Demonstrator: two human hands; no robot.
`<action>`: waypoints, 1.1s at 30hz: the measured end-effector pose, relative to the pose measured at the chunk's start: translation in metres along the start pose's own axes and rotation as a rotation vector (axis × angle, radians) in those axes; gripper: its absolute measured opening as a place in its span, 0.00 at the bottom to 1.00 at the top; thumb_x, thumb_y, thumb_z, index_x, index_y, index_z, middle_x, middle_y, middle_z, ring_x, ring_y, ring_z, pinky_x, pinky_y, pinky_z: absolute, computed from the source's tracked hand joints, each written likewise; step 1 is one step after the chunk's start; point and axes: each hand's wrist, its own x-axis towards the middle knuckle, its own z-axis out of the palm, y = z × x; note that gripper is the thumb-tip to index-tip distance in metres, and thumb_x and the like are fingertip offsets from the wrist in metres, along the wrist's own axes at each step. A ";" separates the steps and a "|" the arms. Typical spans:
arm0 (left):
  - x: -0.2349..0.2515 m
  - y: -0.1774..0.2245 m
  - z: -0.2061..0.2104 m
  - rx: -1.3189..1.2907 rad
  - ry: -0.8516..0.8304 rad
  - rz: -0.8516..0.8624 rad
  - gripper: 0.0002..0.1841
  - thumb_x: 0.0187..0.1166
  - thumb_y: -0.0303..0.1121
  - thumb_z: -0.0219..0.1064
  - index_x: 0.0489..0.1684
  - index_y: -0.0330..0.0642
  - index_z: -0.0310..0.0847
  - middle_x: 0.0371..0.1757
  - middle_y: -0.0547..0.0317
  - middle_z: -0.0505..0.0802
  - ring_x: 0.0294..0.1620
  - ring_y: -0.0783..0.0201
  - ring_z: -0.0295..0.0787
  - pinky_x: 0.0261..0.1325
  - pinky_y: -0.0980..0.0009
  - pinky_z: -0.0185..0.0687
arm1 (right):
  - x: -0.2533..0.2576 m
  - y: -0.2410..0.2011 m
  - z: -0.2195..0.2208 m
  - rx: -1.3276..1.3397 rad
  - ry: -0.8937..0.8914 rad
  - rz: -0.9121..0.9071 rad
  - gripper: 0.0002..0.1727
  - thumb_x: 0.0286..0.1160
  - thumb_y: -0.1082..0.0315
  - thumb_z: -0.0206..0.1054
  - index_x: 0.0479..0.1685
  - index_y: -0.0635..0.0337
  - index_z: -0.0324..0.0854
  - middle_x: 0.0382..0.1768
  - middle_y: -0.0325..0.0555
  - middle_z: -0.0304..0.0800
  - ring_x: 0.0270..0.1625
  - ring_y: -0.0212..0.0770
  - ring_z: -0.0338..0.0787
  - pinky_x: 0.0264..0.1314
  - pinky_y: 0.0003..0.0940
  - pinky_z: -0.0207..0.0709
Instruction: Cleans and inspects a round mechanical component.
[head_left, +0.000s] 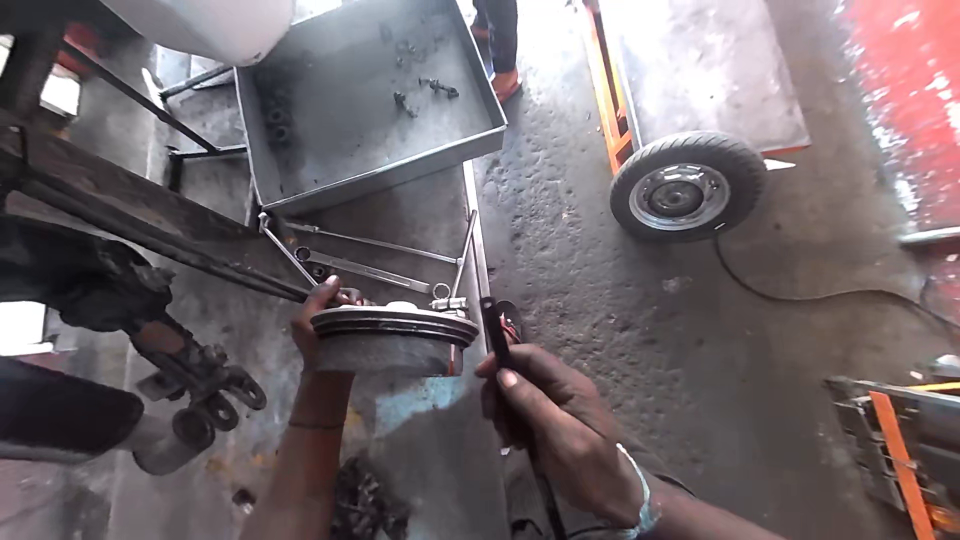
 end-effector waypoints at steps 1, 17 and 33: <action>0.003 -0.003 -0.006 0.002 -0.014 0.014 0.23 0.87 0.35 0.45 0.16 0.50 0.76 0.17 0.66 0.85 0.20 0.71 0.85 0.29 0.74 0.85 | 0.002 0.002 0.000 -0.055 -0.037 0.008 0.16 0.91 0.68 0.48 0.51 0.64 0.83 0.24 0.29 0.80 0.23 0.18 0.76 0.27 0.15 0.73; 0.008 -0.006 -0.010 -0.040 0.023 -0.004 0.21 0.87 0.35 0.48 0.19 0.48 0.79 0.18 0.66 0.86 0.20 0.71 0.85 0.30 0.74 0.86 | 0.019 -0.018 -0.002 -0.596 -0.091 -0.243 0.21 0.91 0.65 0.53 0.79 0.57 0.75 0.22 0.38 0.80 0.21 0.32 0.78 0.24 0.30 0.77; 0.007 -0.004 -0.013 -0.018 -0.004 -0.025 0.23 0.89 0.36 0.44 0.16 0.51 0.75 0.15 0.67 0.83 0.20 0.68 0.84 0.35 0.67 0.88 | 0.012 0.029 0.020 -0.434 0.009 -0.354 0.22 0.81 0.76 0.55 0.70 0.62 0.85 0.21 0.44 0.82 0.24 0.32 0.79 0.29 0.25 0.75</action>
